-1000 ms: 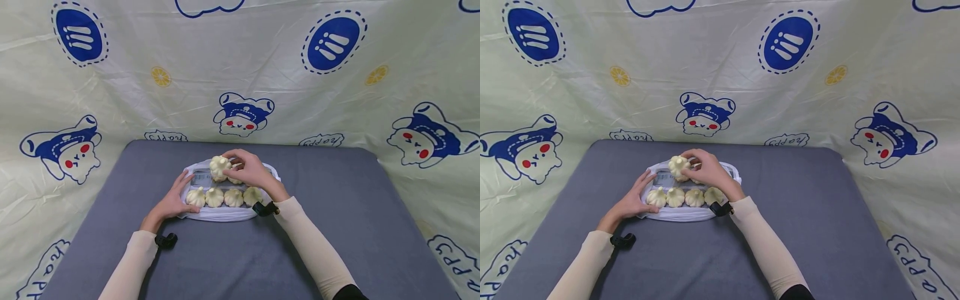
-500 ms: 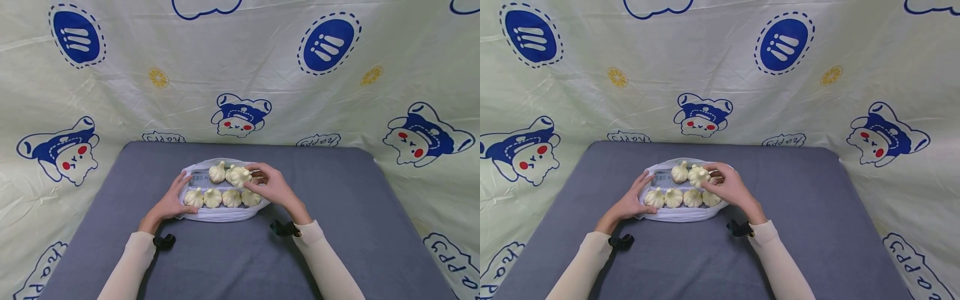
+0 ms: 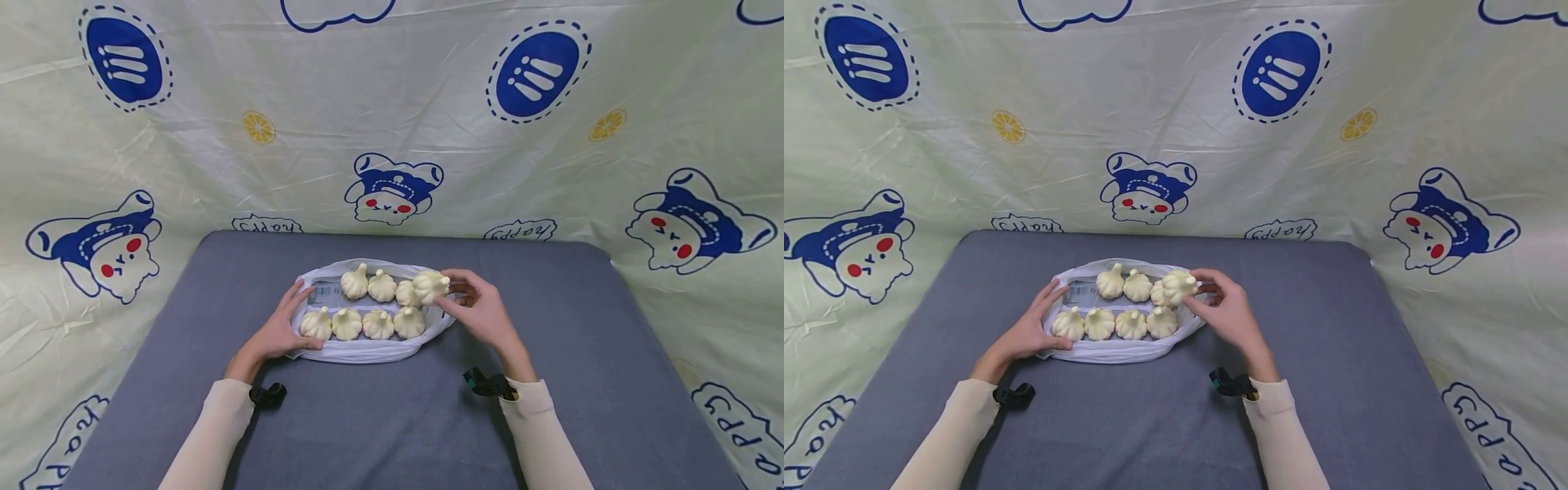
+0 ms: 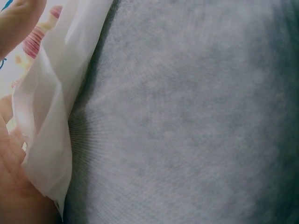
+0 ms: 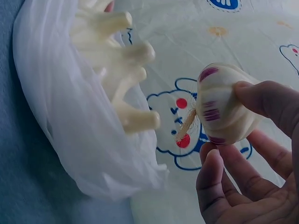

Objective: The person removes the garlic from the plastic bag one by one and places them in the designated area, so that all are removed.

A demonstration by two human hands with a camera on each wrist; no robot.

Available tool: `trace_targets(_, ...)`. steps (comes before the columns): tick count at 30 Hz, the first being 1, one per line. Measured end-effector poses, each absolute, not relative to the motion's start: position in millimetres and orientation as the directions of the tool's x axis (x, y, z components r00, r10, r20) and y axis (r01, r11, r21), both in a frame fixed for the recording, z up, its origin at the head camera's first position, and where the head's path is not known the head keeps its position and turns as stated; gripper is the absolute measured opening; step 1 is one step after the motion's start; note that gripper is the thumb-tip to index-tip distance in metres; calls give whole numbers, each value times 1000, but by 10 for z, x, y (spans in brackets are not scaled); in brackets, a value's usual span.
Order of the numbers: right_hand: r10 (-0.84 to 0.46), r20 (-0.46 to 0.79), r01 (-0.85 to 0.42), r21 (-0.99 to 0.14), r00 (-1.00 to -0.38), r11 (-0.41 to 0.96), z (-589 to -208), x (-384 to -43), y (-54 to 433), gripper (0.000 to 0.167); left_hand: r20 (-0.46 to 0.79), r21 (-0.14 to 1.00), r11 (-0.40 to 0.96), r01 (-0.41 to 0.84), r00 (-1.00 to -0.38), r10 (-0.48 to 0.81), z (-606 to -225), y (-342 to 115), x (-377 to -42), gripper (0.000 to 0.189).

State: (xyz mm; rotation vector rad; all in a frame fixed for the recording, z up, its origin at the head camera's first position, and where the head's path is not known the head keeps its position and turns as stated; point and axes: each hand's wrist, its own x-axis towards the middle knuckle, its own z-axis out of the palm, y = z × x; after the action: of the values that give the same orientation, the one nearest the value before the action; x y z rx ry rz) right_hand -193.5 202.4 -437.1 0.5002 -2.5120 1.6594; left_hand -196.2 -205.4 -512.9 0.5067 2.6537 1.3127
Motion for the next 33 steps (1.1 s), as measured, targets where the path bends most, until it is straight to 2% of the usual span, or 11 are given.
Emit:
trace_targets(10, -115, 296, -317, -860, -948, 399, -4441, -2031, 2265, 48, 11, 793, 568, 220, -938, 347, -5133, -2048, -1960, 117)
trace_targets(17, -9, 251, -234, -887, -968, 399, -4571, -2123, 2443, 49, 1, 793, 571, 213, -938, 347, -5147, -2056, -1961, 116)
trace_targets(22, 40, 211, -172, -879, -977, 444, -4447, -2066, 2433, 48, -11, 794, 573, 205, -937, 350, -5137, -2058, -1951, 117)
trace_targets(29, 87, 210, -153, -888, -974, 434, -4804, -2247, 2668, 49, -16, 797, 567, 209, -931, 366, -5123, -2047, -1936, 119)
trace_targets(33, 96, 201, -137, -881, -975, 453, -4873, -2274, 2712, 49, -22, 797, 568, 204, -931, 365, -5124, -2046, -1943, 119)
